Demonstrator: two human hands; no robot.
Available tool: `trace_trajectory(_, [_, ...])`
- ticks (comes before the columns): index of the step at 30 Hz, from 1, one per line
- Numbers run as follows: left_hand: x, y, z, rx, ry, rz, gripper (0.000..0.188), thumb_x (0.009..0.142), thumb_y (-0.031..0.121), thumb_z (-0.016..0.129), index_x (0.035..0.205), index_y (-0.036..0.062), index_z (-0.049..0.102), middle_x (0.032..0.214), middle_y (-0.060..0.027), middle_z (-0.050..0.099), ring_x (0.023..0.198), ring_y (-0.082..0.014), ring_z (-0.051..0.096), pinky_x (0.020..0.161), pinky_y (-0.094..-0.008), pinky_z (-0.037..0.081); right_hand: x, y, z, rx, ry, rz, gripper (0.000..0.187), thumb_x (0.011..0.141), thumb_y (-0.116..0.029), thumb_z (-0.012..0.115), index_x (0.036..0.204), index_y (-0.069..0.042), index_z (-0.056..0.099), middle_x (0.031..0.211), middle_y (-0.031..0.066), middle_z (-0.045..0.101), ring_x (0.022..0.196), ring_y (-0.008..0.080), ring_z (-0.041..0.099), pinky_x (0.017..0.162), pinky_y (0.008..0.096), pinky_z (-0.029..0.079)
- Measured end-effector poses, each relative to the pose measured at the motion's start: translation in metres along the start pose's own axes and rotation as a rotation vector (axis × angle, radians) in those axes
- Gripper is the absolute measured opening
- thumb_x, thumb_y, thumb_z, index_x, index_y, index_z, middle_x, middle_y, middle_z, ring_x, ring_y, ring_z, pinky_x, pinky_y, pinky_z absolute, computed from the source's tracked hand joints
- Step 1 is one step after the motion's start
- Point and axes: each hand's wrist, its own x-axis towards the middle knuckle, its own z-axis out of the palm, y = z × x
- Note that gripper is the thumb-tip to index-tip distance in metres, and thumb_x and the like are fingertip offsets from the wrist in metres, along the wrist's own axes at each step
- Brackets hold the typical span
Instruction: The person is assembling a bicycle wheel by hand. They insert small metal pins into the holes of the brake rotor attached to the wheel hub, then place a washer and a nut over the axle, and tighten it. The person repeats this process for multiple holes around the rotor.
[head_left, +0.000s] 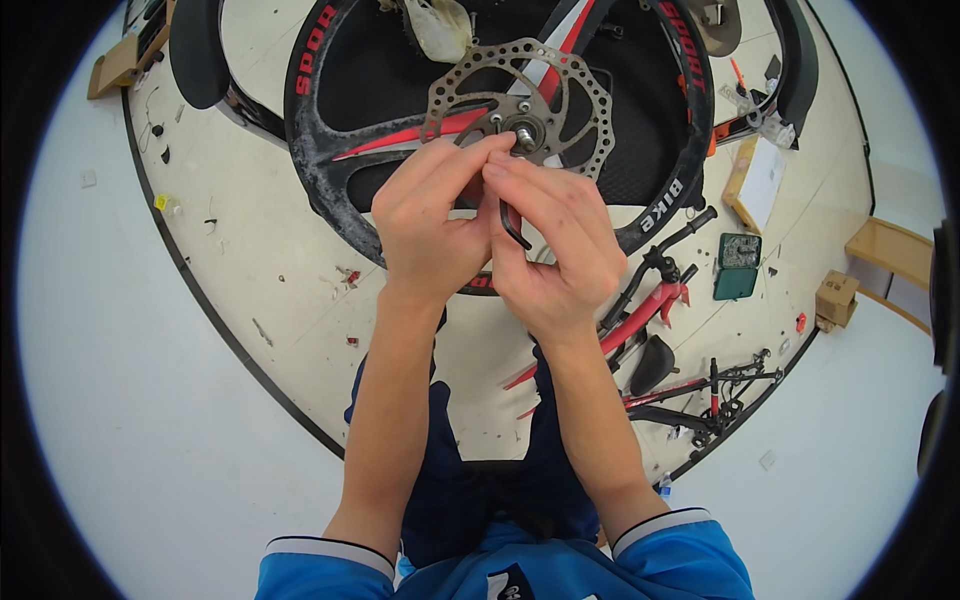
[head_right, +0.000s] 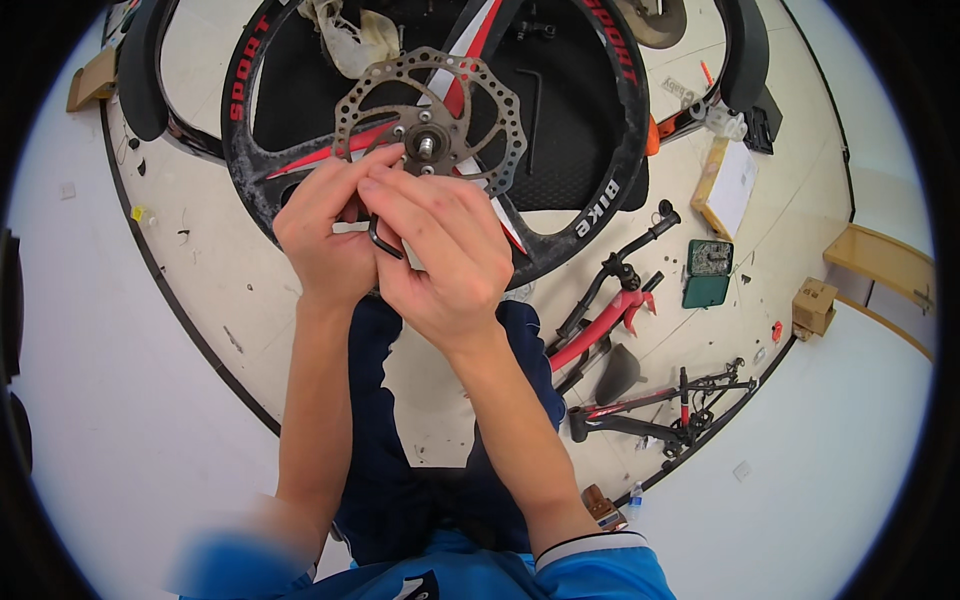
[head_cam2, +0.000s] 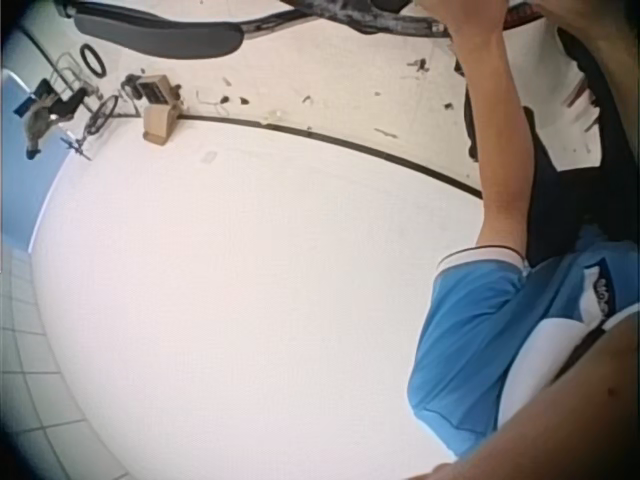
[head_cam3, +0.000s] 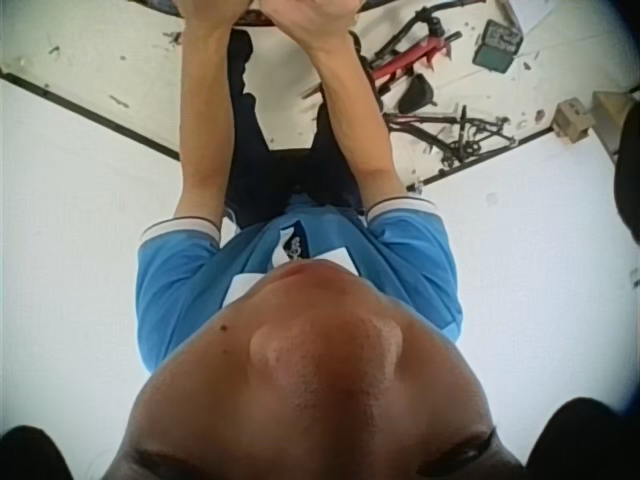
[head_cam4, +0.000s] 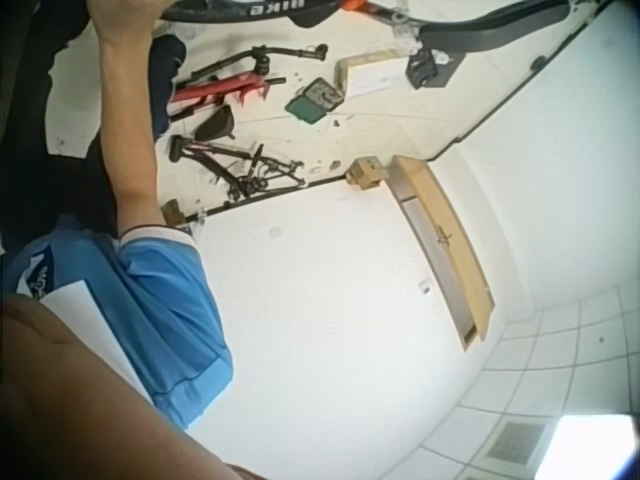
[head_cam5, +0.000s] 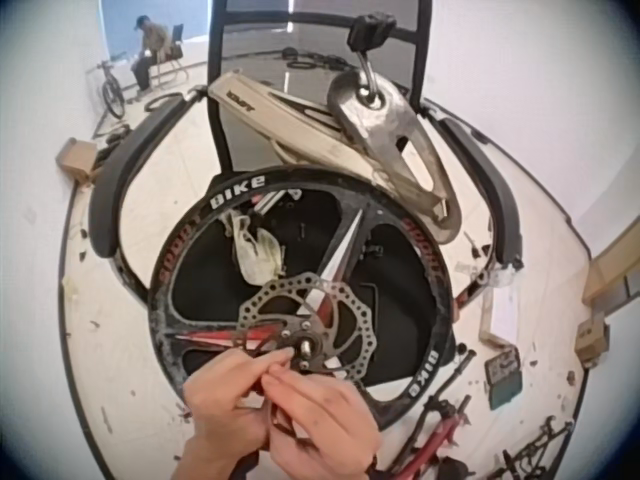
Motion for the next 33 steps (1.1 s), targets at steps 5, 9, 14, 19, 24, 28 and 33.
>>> trace_trajectory(5, [0.0, -0.001, -0.002, -0.026, -0.005, -0.021, 0.042, 0.066, -0.006, 0.075, 0.106, 0.0092, 0.078, 0.068, -0.0022, 0.06, 0.057, -0.0157, 0.055, 0.053, -0.0276, 0.044, -0.001, -0.001, 0.001, -0.005, -0.003, -0.002, 0.048, 0.056, 0.013, 0.071, 0.101, -0.004, 0.077, 0.102, 0.0074, 0.076, 0.085, 0.0251, 0.068, 0.076, 0.0319, 0.056])
trace_trajectory(9, [0.0, -0.002, -0.003, -0.019, -0.021, -0.017, 0.043, 0.067, -0.006, 0.075, 0.107, 0.0093, 0.078, 0.069, -0.0028, 0.061, 0.057, -0.0154, 0.056, 0.053, -0.0272, 0.045, 0.0, -0.001, 0.002, -0.019, -0.005, -0.001, 0.044, 0.059, 0.012, 0.073, 0.101, -0.004, 0.077, 0.101, 0.0076, 0.075, 0.086, 0.0249, 0.068, 0.076, 0.0322, 0.056])
trace_trajectory(14, [0.0, -0.004, -0.003, -0.03, -0.04, -0.037, 0.041, 0.07, -0.004, 0.074, 0.108, 0.0087, 0.078, 0.071, -0.0031, 0.062, 0.059, -0.017, 0.057, 0.053, -0.0275, 0.045, -0.001, 0.0, 0.004, -0.016, 0.009, 0.016, 0.039, 0.063, 0.011, 0.077, 0.1, -0.002, 0.077, 0.101, 0.0091, 0.075, 0.086, 0.0251, 0.069, 0.076, 0.0327, 0.056])
trace_trajectory(19, [0.0, -0.006, 0.001, -0.01, -0.015, 0.034, 0.03, 0.081, -0.006, 0.07, 0.108, 0.0029, 0.079, 0.074, -0.0039, 0.066, 0.061, -0.0111, 0.055, 0.053, -0.0236, 0.04, -0.002, -0.007, 0.006, 0.01, 0.08, 0.153, 0.028, 0.074, 0.009, 0.083, 0.1, 0.003, 0.075, 0.099, 0.0145, 0.077, 0.088, 0.0232, 0.074, 0.078, 0.0307, 0.058])
trace_trajectory(24, [0.0, -0.008, 0.009, -0.034, 0.065, 0.031, 0.029, 0.074, -0.002, 0.075, 0.102, 0.0061, 0.079, 0.074, -0.0042, 0.068, 0.062, -0.0164, 0.059, 0.053, -0.0261, 0.045, -0.002, -0.003, 0.006, 0.015, 0.072, 0.054, 0.028, 0.073, 0.01, 0.083, 0.099, 0.004, 0.075, 0.096, 0.015, 0.077, 0.086, 0.0227, 0.074, 0.078, 0.0303, 0.059])
trace_trajectory(28, [0.0, -0.008, 0.01, -0.031, 0.093, 0.009, 0.03, 0.073, -0.003, 0.077, 0.1, 0.008, 0.079, 0.074, -0.0033, 0.067, 0.062, -0.0177, 0.06, 0.053, -0.0268, 0.046, 0.002, -0.001, 0.003, 0.05, 0.017, 0.094, 0.03, 0.068, 0.007, 0.083, 0.096, 0.001, 0.075, 0.095, 0.0131, 0.076, 0.082, 0.0247, 0.073, 0.072, 0.0302, 0.059])
trace_trajectory(33, [0.0, -0.002, 0.01, -0.055, 0.102, -0.106, 0.028, 0.076, -0.005, 0.076, 0.101, 0.0079, 0.079, 0.074, -0.0032, 0.067, 0.06, -0.0148, 0.058, 0.052, -0.0259, 0.045, 0.008, -0.008, -0.006, 0.275, -0.064, 0.201, 0.036, 0.07, 0.003, 0.085, 0.105, -0.001, 0.077, 0.101, 0.0122, 0.076, 0.086, 0.0245, 0.073, 0.076, 0.031, 0.058])
